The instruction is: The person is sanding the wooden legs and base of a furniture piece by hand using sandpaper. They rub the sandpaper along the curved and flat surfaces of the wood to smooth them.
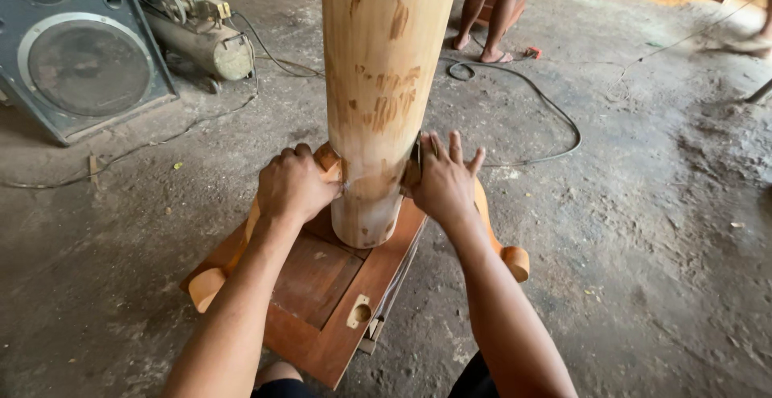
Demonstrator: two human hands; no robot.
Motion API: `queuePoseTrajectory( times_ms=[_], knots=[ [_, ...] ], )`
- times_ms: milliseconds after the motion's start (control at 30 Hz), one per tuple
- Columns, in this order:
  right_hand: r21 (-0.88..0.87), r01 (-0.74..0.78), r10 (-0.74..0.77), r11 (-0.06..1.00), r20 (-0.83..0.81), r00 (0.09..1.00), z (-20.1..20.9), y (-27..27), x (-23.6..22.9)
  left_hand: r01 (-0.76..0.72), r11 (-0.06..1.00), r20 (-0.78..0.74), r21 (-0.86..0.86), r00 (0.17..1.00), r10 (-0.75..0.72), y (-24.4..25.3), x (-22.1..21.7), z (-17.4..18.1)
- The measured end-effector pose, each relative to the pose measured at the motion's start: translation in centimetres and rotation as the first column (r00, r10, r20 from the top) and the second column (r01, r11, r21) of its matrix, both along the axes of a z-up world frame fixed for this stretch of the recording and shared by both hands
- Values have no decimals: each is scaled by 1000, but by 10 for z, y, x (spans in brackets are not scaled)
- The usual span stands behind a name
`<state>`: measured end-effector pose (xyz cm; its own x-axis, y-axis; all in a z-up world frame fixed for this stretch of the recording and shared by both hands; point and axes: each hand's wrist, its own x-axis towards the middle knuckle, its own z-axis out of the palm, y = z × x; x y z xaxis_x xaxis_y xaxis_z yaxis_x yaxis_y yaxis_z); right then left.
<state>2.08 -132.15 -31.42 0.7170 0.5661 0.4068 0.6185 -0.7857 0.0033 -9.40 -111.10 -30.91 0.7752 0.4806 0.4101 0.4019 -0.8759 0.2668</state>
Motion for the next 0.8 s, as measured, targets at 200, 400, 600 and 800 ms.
queuePoseTrajectory(
  times_ms=[200,400,600,800],
  knots=[
    [34,11,-15,999,131,991,-12,-29,-42,90,988,-8,-129,996,-91,9,15,-10],
    [155,130,-104,979,-165,981,22,-25,5,57,988,-207,147,978,-26,9,20,10],
    [35,-44,43,998,43,998,-9,0,-4,53,991,-166,-127,983,-73,10,16,20],
    [-30,18,-17,999,48,999,-7,16,17,57,992,-56,-116,996,-64,7,12,16]
  ],
)
